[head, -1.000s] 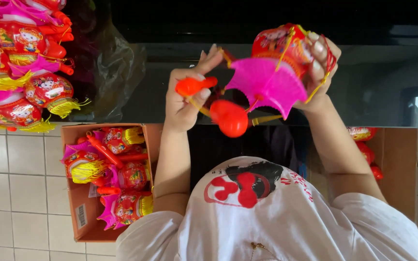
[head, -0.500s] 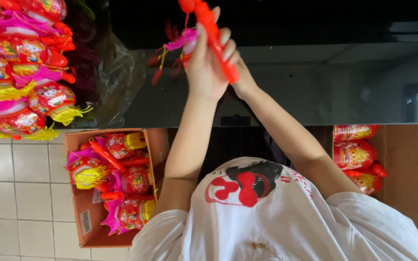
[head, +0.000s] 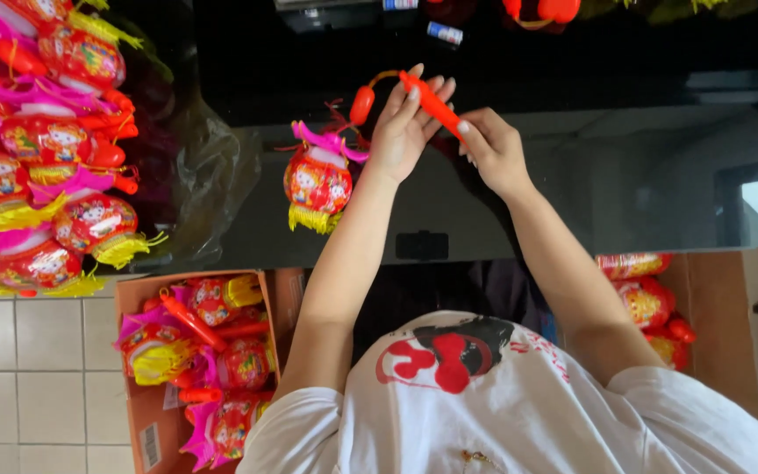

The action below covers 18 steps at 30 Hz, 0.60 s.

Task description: Assembling battery-operated Chinese lanterns by inserting batteries into handles and attaching them to the lantern bodies.

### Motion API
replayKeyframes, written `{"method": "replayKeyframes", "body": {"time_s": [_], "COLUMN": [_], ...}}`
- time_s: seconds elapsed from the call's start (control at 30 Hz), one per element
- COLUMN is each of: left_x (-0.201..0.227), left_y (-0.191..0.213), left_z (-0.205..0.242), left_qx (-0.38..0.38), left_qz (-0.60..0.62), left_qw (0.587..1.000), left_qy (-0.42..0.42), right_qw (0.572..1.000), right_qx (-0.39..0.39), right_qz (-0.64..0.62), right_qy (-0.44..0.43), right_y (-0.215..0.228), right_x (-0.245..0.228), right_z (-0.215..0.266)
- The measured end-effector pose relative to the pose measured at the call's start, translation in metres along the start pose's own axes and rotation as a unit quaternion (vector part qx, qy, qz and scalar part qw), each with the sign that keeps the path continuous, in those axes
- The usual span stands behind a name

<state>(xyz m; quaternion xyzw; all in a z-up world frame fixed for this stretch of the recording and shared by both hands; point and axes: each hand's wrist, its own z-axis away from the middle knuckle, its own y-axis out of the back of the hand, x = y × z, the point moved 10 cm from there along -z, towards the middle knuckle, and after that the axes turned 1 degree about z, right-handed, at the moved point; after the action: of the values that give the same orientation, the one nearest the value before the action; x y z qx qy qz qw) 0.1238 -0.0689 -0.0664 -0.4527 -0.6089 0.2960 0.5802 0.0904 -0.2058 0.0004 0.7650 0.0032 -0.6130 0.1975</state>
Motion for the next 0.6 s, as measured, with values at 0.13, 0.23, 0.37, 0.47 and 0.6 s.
{"method": "replayKeyframes", "body": {"time_s": [0.13, 0.23, 0.37, 0.47, 0.6], "left_x": [0.014, 0.019, 0.02, 0.02, 0.017], "left_y": [-0.008, -0.004, 0.004, 0.011, 0.012], "left_z": [0.004, 0.004, 0.005, 0.004, 0.006], "left_qx": [-0.015, 0.007, 0.051, 0.075, 0.08], "left_qz": [-0.059, -0.075, -0.093, -0.064, -0.039], "left_qw": [0.998, 0.997, 0.994, 0.995, 0.996], "left_qy": [0.009, 0.002, -0.003, 0.001, 0.016], "right_qw": [0.997, 0.996, 0.99, 0.96, 0.999], "right_qx": [0.046, -0.009, 0.063, 0.106, 0.039], "right_qz": [-0.017, -0.047, 0.09, 0.16, -0.019], "right_qy": [-0.051, -0.076, 0.092, 0.202, 0.016], "right_y": [0.015, 0.005, 0.014, 0.016, 0.007], "right_x": [0.019, 0.018, -0.007, -0.038, -0.007], "right_z": [0.002, 0.002, 0.004, 0.009, 0.003]}}
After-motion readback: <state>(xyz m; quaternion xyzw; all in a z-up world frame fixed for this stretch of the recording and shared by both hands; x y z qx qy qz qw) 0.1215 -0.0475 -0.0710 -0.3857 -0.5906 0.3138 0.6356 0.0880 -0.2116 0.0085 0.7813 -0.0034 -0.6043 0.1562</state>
